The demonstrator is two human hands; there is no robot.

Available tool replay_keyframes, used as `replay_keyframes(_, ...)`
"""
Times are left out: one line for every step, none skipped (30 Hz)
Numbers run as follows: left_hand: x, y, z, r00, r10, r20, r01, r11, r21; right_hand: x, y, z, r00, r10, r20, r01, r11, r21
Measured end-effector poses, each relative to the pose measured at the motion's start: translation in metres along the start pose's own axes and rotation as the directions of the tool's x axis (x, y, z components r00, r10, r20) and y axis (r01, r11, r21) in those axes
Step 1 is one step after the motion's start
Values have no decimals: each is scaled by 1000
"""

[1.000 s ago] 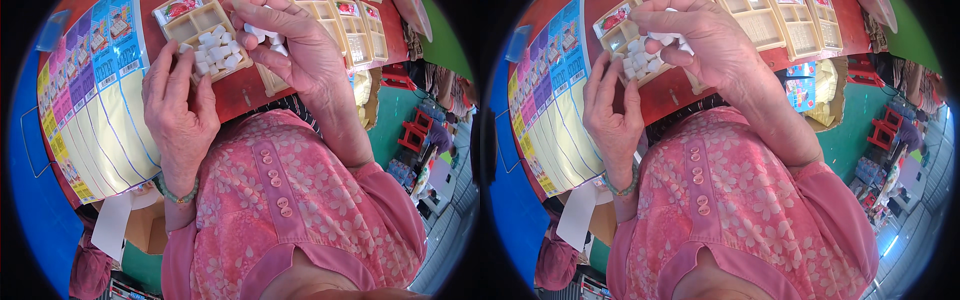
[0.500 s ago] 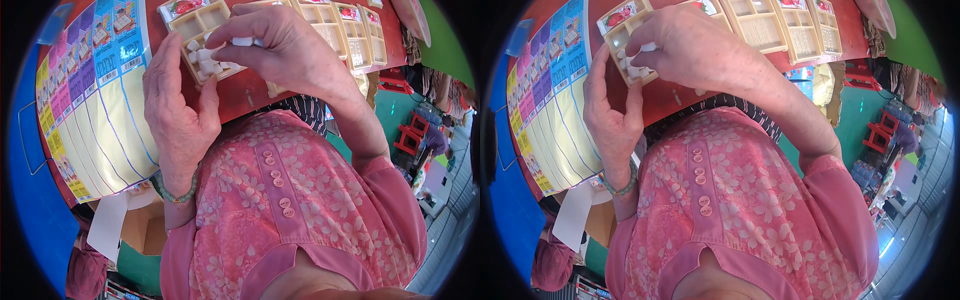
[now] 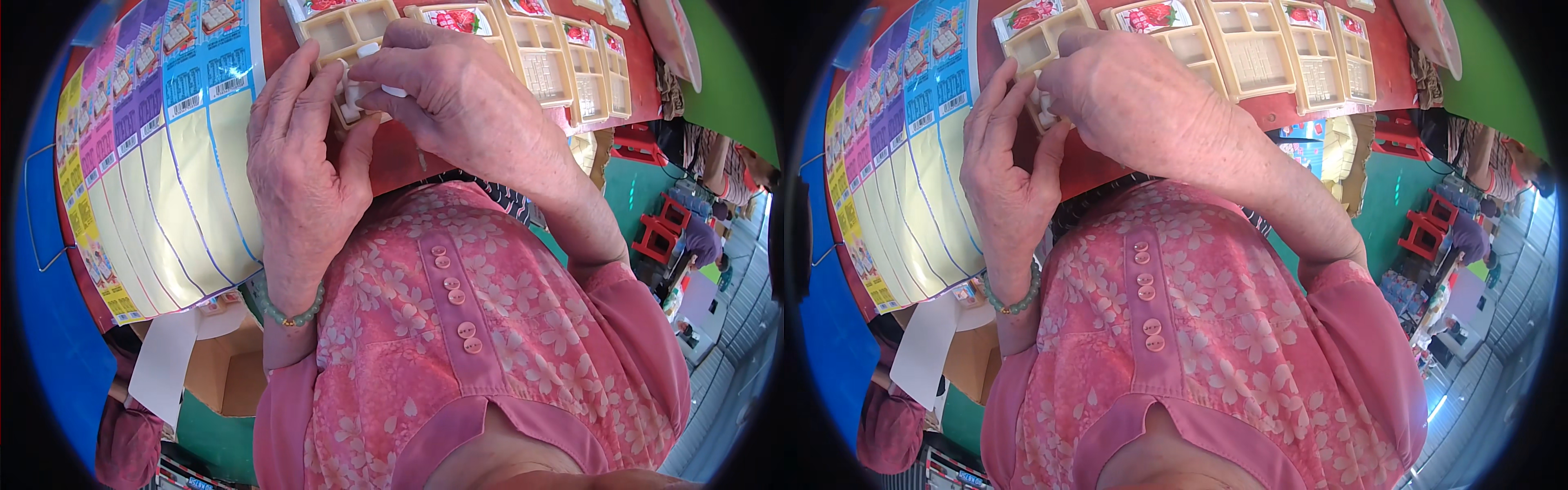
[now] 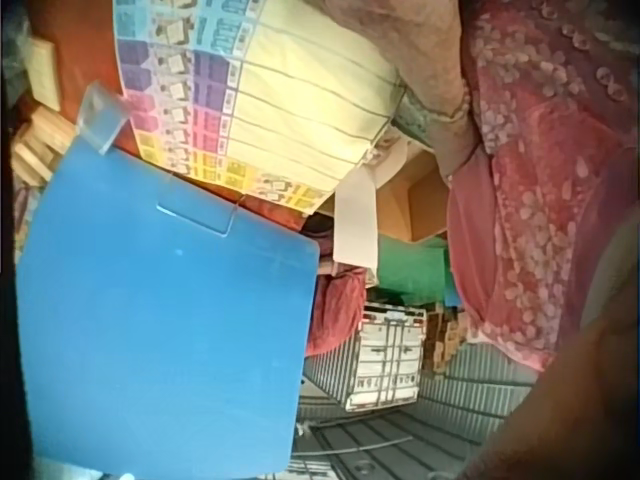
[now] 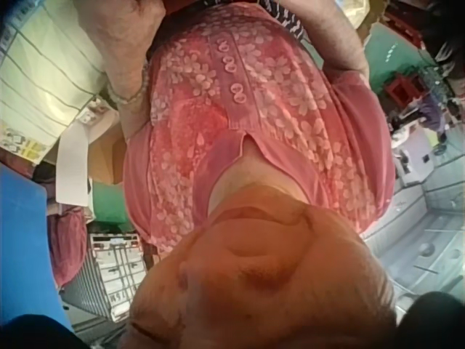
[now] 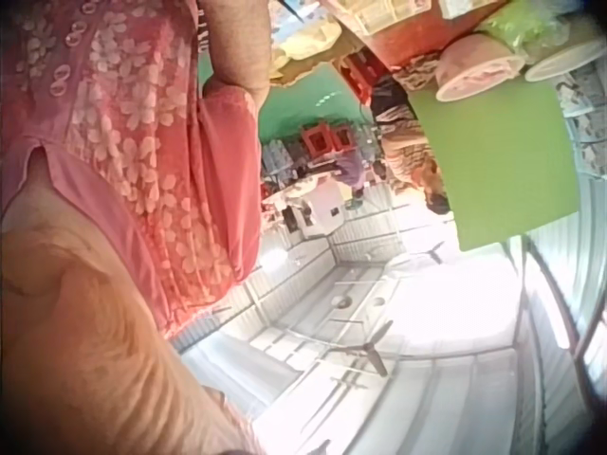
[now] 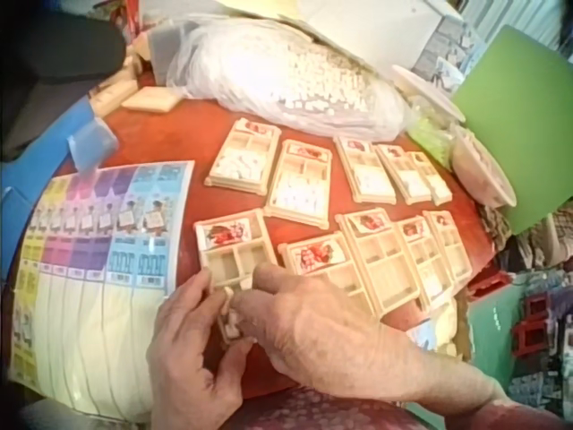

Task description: Packaging small white square objects into wooden compartment boxes.

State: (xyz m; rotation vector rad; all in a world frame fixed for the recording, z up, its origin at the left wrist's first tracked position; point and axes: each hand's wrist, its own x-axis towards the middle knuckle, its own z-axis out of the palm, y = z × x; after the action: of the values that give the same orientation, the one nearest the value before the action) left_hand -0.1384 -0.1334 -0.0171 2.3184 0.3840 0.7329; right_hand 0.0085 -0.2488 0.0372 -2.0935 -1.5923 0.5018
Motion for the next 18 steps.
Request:
replay_keyframes(0,0,1,1000,-7,-4,7,1000,-15,-1,-1,4,996,-32,-80,30,999,-35)
replay_keyframes(0,1,1,1000,-7,-5,7,1000,-16,-2,-3,6,985,-69,-158,58,996,-72)
replay_keyframes(0,2,2,1000,-12,-14,12,1000,-10,-2,-6,6,985,-69,-157,58,996,-73)
replay_keyframes(0,2,2,1000,-16,-23,15,1000,-5,-1,-10,6,986,-53,-156,40,995,-89)
replay_keyframes(0,2,1,1000,-16,-24,16,1000,-5,-1,-13,5,987,-38,-154,22,994,-105)
replay_keyframes(0,2,1,999,-19,-29,18,1000,-11,0,-14,4,987,-39,-153,23,994,-105)
replay_keyframes(0,2,1,999,-21,-34,20,1000,-17,1,-15,3,990,-36,-134,19,992,-126)
replay_keyframes(0,2,1,999,-21,-34,20,1000,-19,1,-15,3,993,-32,-116,14,989,-147)
replay_keyframes(0,3,1,999,-22,-33,22,1000,-16,0,-15,3,993,-31,-116,14,989,-148)
replay_keyframes(0,3,2,999,-24,-32,24,1000,-13,0,-13,4,992,-44,-119,26,989,-146)
replay_keyframes(0,3,2,999,-24,-32,23,1000,-15,0,-12,5,991,-56,-124,38,989,-145)
replay_keyframes(0,3,2,999,-24,-29,24,1000,-20,0,-12,4,991,-55,-124,37,989,-145)
replay_keyframes(0,2,2,999,-25,-27,24,999,-26,1,-12,3,992,-54,-117,37,989,-142)
replay_keyframes(0,2,2,999,-25,-27,25,999,-26,1,-12,2,992,-55,-111,39,990,-138)
replay_keyframes(0,2,2,999,-26,-32,25,999,-33,1,-12,2,992,-55,-110,39,990,-138)
replay_keyframes(0,2,2,999,-26,-38,24,999,-40,1,-12,2,993,-54,-107,40,990,-132)
replay_keyframes(0,2,3,999,-26,-38,24,999,-40,1,-12,2,993,-55,-104,42,991,-125)
replay_keyframes(0,3,4,998,-29,-53,25,997,-75,1,-10,2,993,-55,-103,42,991,-125)
